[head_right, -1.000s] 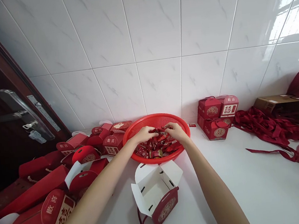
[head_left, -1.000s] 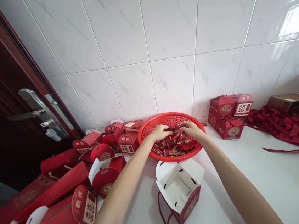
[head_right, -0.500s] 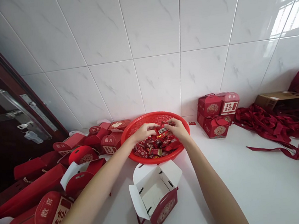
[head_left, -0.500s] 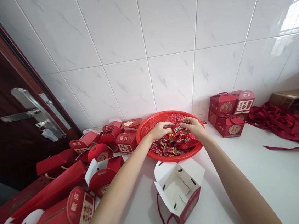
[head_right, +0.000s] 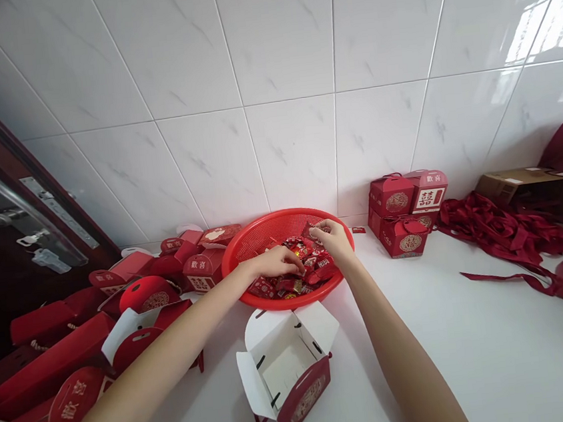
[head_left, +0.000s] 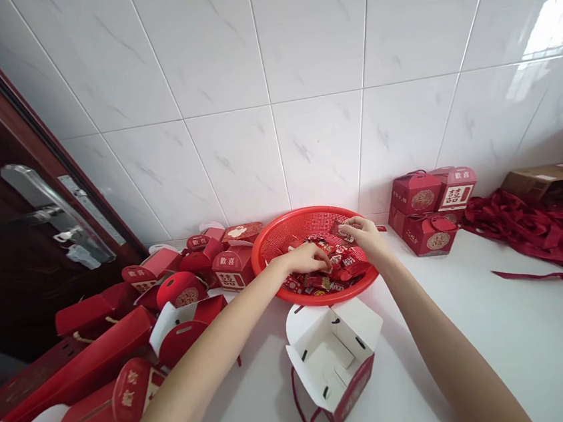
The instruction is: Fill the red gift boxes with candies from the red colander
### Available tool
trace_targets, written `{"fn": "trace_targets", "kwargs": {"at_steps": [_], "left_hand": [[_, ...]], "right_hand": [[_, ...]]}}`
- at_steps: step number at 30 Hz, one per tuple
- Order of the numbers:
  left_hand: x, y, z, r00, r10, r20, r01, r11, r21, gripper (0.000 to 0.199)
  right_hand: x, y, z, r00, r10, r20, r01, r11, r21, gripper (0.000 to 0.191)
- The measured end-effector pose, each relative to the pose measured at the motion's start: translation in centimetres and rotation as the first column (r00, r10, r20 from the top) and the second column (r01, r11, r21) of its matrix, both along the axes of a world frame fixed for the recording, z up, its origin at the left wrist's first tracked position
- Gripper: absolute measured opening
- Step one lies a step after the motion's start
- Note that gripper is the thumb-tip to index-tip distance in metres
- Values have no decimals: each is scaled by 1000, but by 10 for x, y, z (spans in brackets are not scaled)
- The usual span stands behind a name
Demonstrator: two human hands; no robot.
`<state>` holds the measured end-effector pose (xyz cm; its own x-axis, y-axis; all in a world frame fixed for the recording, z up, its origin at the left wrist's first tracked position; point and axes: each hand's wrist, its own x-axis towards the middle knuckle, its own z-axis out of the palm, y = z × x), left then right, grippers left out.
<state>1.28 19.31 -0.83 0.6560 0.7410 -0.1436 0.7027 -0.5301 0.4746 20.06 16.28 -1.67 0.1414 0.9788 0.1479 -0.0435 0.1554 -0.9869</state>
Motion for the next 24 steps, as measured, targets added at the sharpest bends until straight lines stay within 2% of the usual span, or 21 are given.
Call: {"fn": "trace_targets", "kwargs": {"at_steps": [5, 9, 11, 14, 17, 20, 24], "left_hand": [[4, 3, -4, 962, 179, -205, -135, 968, 212, 6], [2, 4, -1, 934, 246, -259, -149, 927, 343, 22], [2, 1, 1, 933, 218, -285, -113, 932, 344, 22], [3, -3, 2, 941, 115, -319, -22, 959, 281, 18], [7, -6, -2, 942, 29, -334, 56, 968, 243, 40], [9, -6, -7, 934, -3, -358, 96, 966, 241, 63], [11, -4, -10, 912, -22, -410, 129, 963, 235, 60]], "right_hand": [[0, -1, 0, 1000, -12, 15, 12, 1000, -13, 25], [-1, 0, 0, 1000, -23, 21, 23, 1000, -11, 23], [-1, -1, 0, 999, -31, 25, 31, 1000, -2, 22], [-1, -2, 0, 998, -47, 43, 46, 999, 11, 21], [-1, -2, -1, 997, -46, 62, 45, 999, 16, 19], [-2, -2, -1, 997, -39, 72, 38, 999, 15, 18], [-2, 1, -2, 996, -43, 84, 43, 999, 7, 16]]}}
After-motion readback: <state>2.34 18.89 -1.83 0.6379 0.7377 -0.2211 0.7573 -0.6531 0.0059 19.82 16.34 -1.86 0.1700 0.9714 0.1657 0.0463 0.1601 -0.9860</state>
